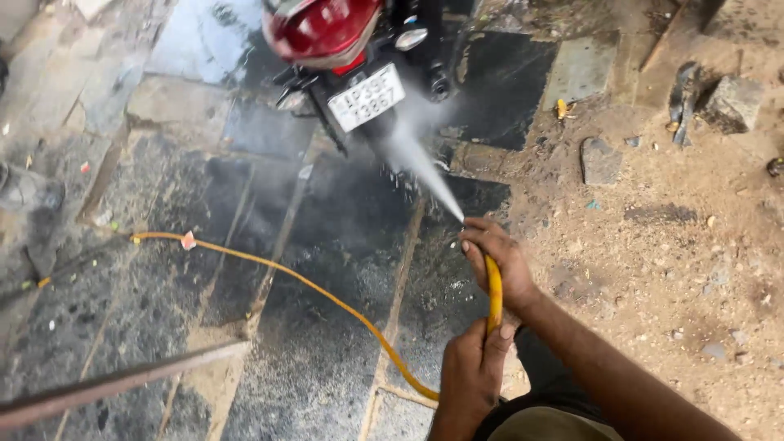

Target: Washing a motorcycle with a high-pressure water hose.

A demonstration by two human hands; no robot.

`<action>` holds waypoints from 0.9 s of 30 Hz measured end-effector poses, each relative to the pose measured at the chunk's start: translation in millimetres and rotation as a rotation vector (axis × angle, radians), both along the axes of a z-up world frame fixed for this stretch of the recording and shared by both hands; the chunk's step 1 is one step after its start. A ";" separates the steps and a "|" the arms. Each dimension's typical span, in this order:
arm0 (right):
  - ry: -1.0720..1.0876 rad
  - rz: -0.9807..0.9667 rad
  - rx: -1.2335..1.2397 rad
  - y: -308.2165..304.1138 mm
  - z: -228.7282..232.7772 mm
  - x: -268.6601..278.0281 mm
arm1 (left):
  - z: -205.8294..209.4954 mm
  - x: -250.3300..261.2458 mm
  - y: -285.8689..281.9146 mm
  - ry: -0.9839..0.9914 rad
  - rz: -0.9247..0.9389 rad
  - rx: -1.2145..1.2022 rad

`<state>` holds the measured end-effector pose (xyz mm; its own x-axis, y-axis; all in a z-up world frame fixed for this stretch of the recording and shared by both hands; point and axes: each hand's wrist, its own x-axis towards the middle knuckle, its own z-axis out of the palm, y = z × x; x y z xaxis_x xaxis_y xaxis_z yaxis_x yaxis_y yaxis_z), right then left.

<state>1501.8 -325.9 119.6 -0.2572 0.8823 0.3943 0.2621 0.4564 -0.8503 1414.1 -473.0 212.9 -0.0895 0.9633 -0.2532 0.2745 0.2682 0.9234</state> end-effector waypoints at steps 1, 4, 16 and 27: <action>0.041 -0.012 -0.026 7.5 -8.2 3.7 | -7.7 3.6 8.5 0.039 0.007 0.008; 0.112 -0.024 0.025 43.6 -19.2 21.4 | 10.2 23.1 54.6 -0.078 0.058 -0.281; 0.194 0.022 -0.040 298.1 -10.6 72.8 | -0.1 99.6 291.3 0.206 0.160 0.013; 0.119 0.152 0.135 399.2 34.0 65.1 | -16.3 74.2 354.9 0.232 0.223 -0.034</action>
